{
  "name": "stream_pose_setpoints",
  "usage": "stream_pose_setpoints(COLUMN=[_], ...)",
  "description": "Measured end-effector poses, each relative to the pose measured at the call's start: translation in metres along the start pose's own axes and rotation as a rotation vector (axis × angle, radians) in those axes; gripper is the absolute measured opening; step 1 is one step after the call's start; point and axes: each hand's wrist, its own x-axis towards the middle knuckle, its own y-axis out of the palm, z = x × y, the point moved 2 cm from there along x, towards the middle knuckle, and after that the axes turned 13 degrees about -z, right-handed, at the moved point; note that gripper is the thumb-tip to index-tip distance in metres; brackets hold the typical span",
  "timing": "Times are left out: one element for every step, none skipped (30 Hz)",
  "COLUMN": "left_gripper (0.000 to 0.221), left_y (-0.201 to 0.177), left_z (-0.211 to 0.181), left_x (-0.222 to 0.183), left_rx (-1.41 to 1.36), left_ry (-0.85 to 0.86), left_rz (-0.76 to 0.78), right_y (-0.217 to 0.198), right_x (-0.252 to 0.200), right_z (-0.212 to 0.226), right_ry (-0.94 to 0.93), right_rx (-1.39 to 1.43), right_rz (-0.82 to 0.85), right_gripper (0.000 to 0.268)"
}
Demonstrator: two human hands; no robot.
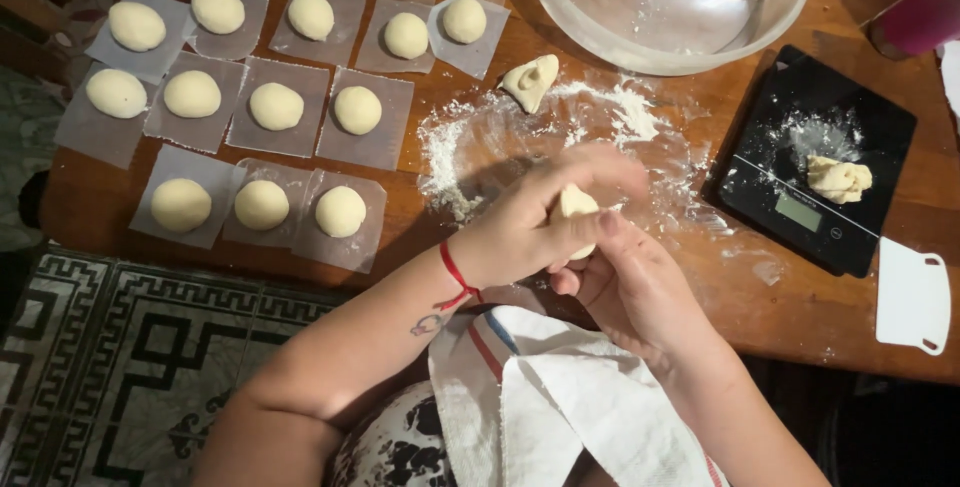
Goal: Portioning dough by weight and shaping it into small balls before placing them on parchment paper.
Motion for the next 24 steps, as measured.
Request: stream_pose_setpoints(left_gripper=[0.030, 0.030, 0.033, 0.040, 0.040, 0.038, 0.036, 0.036, 0.034, 0.040, 0.040, 0.062, 0.087, 0.087, 0.088, 0.089, 0.089, 0.088, 0.086, 0.086, 0.093, 0.100, 0.100, 0.098], left_y=[0.005, 0.005, 0.005, 0.004, 0.005, 0.005, 0.005, 0.006, 0.006, 0.008, 0.004, 0.002, -0.001, -0.005, -0.011, -0.018, -0.020, -0.025, -0.030, -0.030, -0.032, -0.033, -0.032, -0.032], left_z=[-0.002, -0.007, -0.012, -0.018, -0.019, -0.021, -0.023, -0.019, -0.015, -0.011, -0.017, -0.023, -0.028, -0.033, -0.038, -0.043, -0.046, -0.050, -0.053, -0.065, -0.074, -0.083, -0.085, -0.087], left_x=[0.000, 0.000, -0.001, -0.001, -0.001, -0.001, -0.002, -0.002, -0.003, -0.004, -0.003, -0.004, -0.005, -0.006, -0.007, -0.006, -0.008, -0.010, -0.013, -0.016, -0.018, -0.019, -0.020, -0.022], left_rx=[0.010, 0.009, 0.063, 0.117, 0.116, 0.156, 0.195, 0.192, 0.269, 0.343, 0.336, 0.329, 0.323, 0.306, 0.299, 0.295, 0.283, 0.283, 0.283, 0.280, 0.279, 0.279, 0.278, 0.254], left_ry=[0.062, 0.063, 0.060, 0.057, 0.056, 0.087, 0.119, 0.118, 0.167, 0.214, 0.213, 0.233, 0.252, 0.243, 0.236, 0.236, 0.232, 0.192, 0.151, 0.148, 0.003, -0.138, -0.137, -0.158], left_rz=[-0.005, -0.004, -0.018, -0.032, -0.030, -0.043, -0.057, -0.052, -0.060, -0.068, -0.061, -0.032, -0.003, 0.007, -0.009, -0.028, -0.022, -0.047, -0.072, -0.070, -0.075, -0.083, -0.083, -0.086], right_y=[0.005, 0.004, 0.002, 0.000, 0.002, 0.003, 0.004, 0.002, 0.000, -0.003, -0.006, -0.010, -0.014, -0.032, -0.052, -0.071, -0.077, -0.082, -0.086, -0.095, -0.101, -0.107, -0.098, -0.088], right_x=[-0.001, -0.001, 0.000, -0.001, -0.001, -0.001, -0.002, -0.003, -0.004, -0.007, -0.010, -0.015, -0.020, -0.025, -0.030, -0.033, -0.039, -0.044, -0.050, -0.049, -0.048, -0.045, -0.043, -0.042], right_z=[0.004, 0.004, 0.003, 0.002, 0.001, 0.000, -0.001, -0.002, -0.003, -0.003, 0.008, 0.018, 0.028, 0.028, 0.031, 0.035, 0.039, 0.046, 0.052, 0.049, 0.046, 0.043, 0.042, 0.039], right_ry=[0.015, 0.014, 0.027, 0.041, 0.040, 0.029, 0.018, 0.015, -0.014, -0.045, -0.048, -0.036, -0.023, -0.022, -0.171, -0.320, -0.320, -0.530, -0.731, -0.728, -0.797, -0.863, -0.864, -0.824], right_rx=[0.019, 0.020, 0.023, 0.026, 0.026, 0.045, 0.063, 0.064, 0.072, 0.078, 0.078, 0.046, 0.014, 0.013, -0.159, -0.336, -0.340, -0.728, -1.120, -1.122, -1.327, -1.530, -1.531, -1.545], right_rz=[0.011, 0.011, 0.007, 0.002, 0.000, 0.001, 0.003, -0.003, -0.011, -0.023, -0.033, 0.019, 0.070, 0.049, -0.066, -0.176, -0.189, -0.289, -0.388, -0.391, -0.288, -0.173, -0.173, -0.078], right_gripper=[0.045, 0.045, 0.045, 0.045, 0.045, 0.043, 0.042, 0.042, 0.039, 0.036, 0.036, 0.035, 0.036, 0.036, 0.040, 0.047, 0.047, 0.045, 0.043, 0.043, 0.049, 0.058, 0.058, 0.056])
